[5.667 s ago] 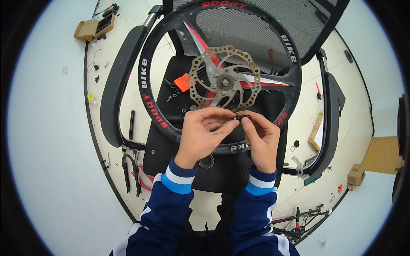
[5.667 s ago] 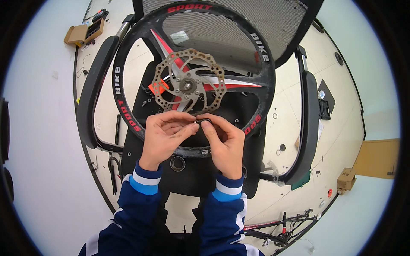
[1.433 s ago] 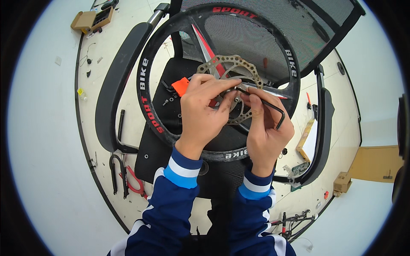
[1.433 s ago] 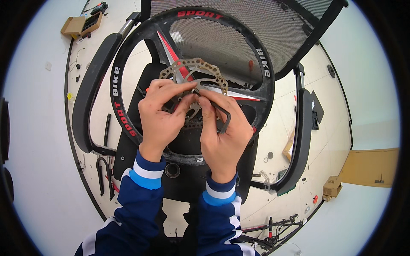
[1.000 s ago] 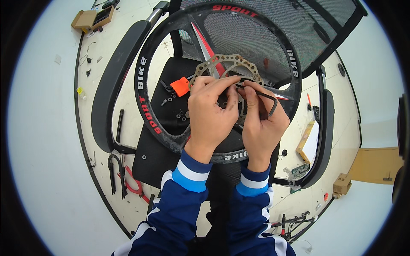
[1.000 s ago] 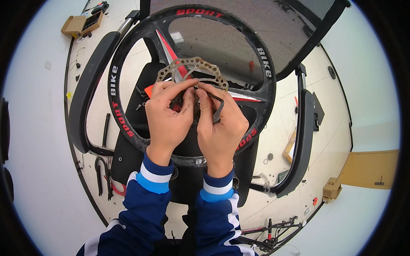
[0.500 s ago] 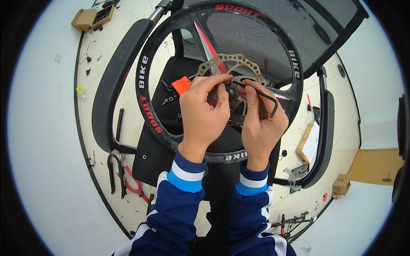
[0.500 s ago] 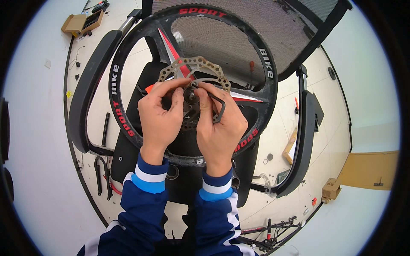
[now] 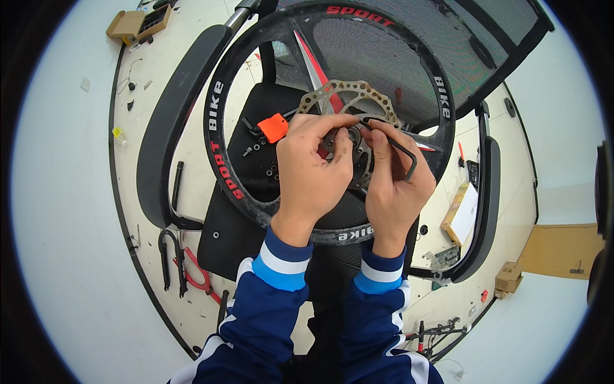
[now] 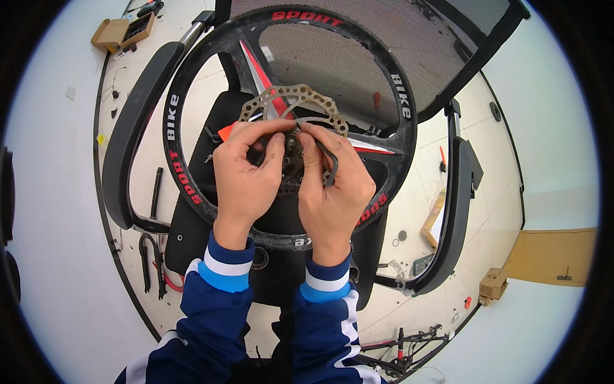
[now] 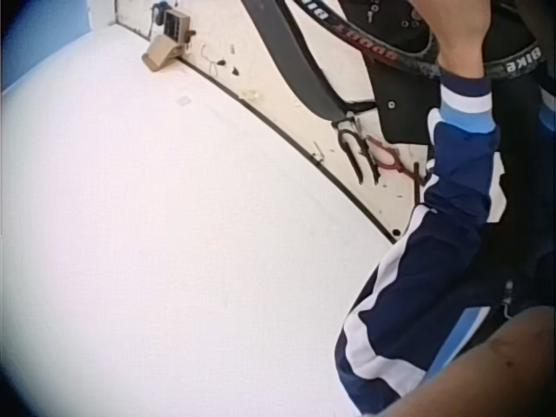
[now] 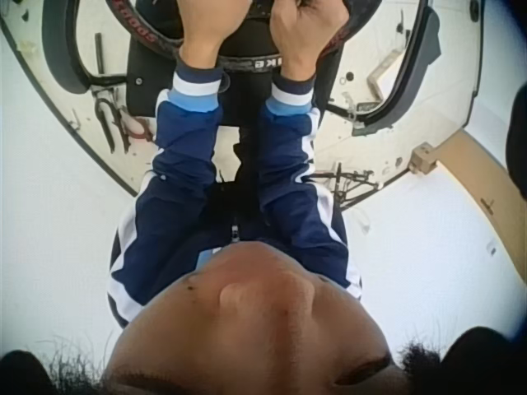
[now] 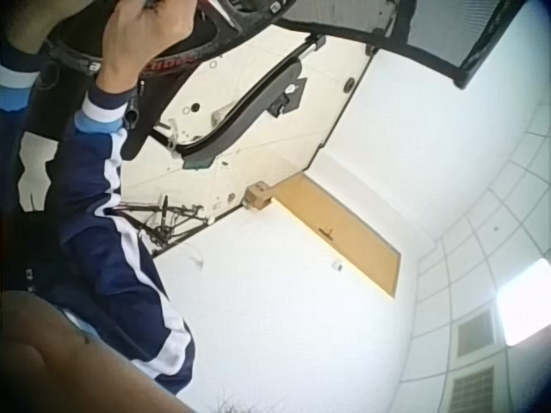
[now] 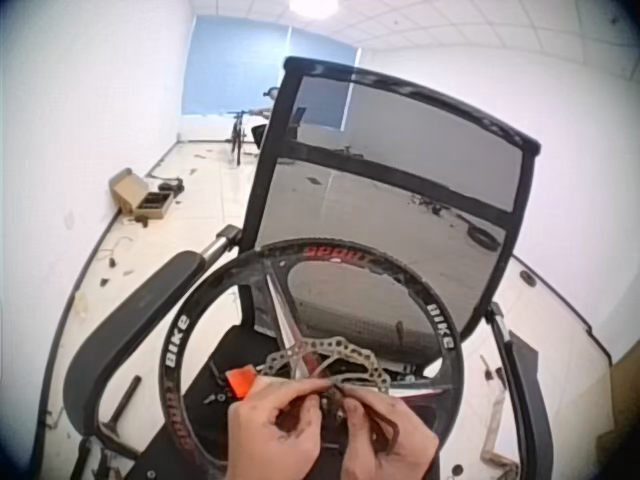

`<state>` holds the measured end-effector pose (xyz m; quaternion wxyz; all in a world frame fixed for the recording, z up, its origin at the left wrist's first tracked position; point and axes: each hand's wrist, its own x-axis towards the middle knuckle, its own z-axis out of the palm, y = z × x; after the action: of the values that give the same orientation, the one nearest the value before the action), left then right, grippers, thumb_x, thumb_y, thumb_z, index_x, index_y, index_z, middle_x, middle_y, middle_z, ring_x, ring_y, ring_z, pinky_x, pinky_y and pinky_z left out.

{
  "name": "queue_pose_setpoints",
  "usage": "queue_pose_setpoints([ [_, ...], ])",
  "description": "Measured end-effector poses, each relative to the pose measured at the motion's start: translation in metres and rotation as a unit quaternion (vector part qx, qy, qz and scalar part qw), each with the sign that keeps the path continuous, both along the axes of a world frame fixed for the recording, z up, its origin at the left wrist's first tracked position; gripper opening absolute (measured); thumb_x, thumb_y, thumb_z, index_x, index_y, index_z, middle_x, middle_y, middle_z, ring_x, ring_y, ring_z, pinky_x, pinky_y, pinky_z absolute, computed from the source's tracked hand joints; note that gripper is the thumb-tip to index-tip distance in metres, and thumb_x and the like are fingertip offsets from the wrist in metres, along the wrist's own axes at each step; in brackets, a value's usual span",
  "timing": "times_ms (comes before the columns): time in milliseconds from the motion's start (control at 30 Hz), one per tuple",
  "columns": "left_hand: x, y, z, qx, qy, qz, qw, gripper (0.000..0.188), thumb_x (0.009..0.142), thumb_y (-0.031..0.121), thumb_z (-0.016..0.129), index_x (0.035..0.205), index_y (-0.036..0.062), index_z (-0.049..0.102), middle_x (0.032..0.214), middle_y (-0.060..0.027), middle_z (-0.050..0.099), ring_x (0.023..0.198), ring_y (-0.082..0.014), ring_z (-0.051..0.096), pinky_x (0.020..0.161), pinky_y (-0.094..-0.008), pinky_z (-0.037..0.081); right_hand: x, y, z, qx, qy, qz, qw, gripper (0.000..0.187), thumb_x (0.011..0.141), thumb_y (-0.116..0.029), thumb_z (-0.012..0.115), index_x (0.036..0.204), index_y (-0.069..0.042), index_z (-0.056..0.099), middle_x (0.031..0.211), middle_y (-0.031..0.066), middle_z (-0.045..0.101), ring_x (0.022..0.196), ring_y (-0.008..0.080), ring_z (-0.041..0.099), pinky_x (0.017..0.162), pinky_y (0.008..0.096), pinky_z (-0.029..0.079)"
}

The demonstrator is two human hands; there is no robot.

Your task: The person assembles a bicycle disc brake rotor onto a wheel hub. They place washers and a retaining clip into the hub, then use an Allen key to tighten the retaining bolt, securing the rotor in place.

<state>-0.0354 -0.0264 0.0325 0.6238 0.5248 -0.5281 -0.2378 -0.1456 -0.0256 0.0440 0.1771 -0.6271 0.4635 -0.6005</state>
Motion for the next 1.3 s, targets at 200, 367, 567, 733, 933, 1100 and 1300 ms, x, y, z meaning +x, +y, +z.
queue_pose_setpoints([
  [200,0.001,0.0,-0.002,0.001,0.004,0.0,1.0,0.02,0.087,-0.001,0.066,0.103,0.0039,0.077,0.085,-0.0068,0.068,0.07,-0.0126,0.056,0.066,-0.0256,0.047,0.0,0.002,0.005,-0.005,0.032,0.014,0.999,0.016,0.088,0.005,0.071,0.104,0.004,0.073,0.096,0.014,0.075,0.085,0.0213,0.073,0.075,0.0284,0.056],
  [367,0.0,0.002,-0.001,0.007,0.015,-0.005,1.0,0.02,0.088,-0.002,0.065,0.104,0.0029,0.077,0.088,-0.0082,0.07,0.071,-0.0121,0.06,0.066,-0.0252,0.048,-0.003,0.001,0.004,-0.013,0.042,0.017,0.999,0.017,0.087,0.006,0.071,0.103,0.003,0.073,0.097,0.0141,0.075,0.085,0.0227,0.073,0.075,0.0289,0.056],
  [567,0.0,0.001,-0.004,0.009,0.023,-0.006,1.0,0.019,0.089,-0.002,0.066,0.105,0.0015,0.076,0.089,-0.0084,0.07,0.073,-0.0118,0.062,0.068,-0.0248,0.05,-0.004,0.002,0.003,-0.001,0.037,0.018,0.999,0.017,0.087,0.007,0.071,0.103,0.003,0.074,0.096,0.0138,0.075,0.084,0.0224,0.074,0.073,0.0288,0.056],
  [733,-0.001,0.002,-0.001,0.012,0.025,-0.005,1.0,0.019,0.09,-0.002,0.066,0.105,0.0013,0.076,0.089,-0.0085,0.07,0.073,-0.0122,0.064,0.067,-0.025,0.051,0.0,0.0,0.002,-0.031,0.065,-0.004,0.997,0.016,0.086,0.005,0.073,0.102,0.002,0.074,0.094,0.0137,0.076,0.081,0.0214,0.074,0.07,0.0281,0.056],
  [933,-0.006,0.002,-0.002,-0.024,-0.007,0.001,1.0,0.023,0.082,-0.005,0.065,0.101,0.0022,0.075,0.086,-0.0134,0.072,0.078,-0.0275,0.066,0.067,-0.0334,0.053,0.009,-0.003,0.002,-0.059,0.096,-0.084,0.99,0.013,0.084,0.001,0.078,0.097,0.001,0.076,0.088,0.0122,0.076,0.072,0.0197,0.073,0.064,0.027,0.056],
  [1100,-0.004,-0.002,-0.006,-0.063,-0.038,0.003,0.997,0.027,0.084,-0.007,0.064,0.106,0.0025,0.075,0.089,-0.0128,0.072,0.078,-0.0232,0.066,0.067,-0.0306,0.052,0.017,-0.003,-0.002,-0.077,0.093,-0.127,0.985,0.014,0.083,0.0,0.08,0.096,0.001,0.076,0.087,0.0126,0.076,0.072,0.0189,0.074,0.063,0.0257,0.056],
  [1300,0.015,-0.008,0.002,-0.015,-0.051,-0.038,0.998,0.023,0.082,-0.004,0.072,0.104,0.0025,0.077,0.087,-0.0099,0.07,0.068,-0.0169,0.062,0.06,-0.028,0.048,0.019,-0.005,-0.014,-0.029,-0.061,-0.1,0.993,0.013,0.086,0.001,0.078,0.098,0.003,0.076,0.084,0.0106,0.077,0.075,0.0143,0.075,0.067,0.0241,0.058],
])
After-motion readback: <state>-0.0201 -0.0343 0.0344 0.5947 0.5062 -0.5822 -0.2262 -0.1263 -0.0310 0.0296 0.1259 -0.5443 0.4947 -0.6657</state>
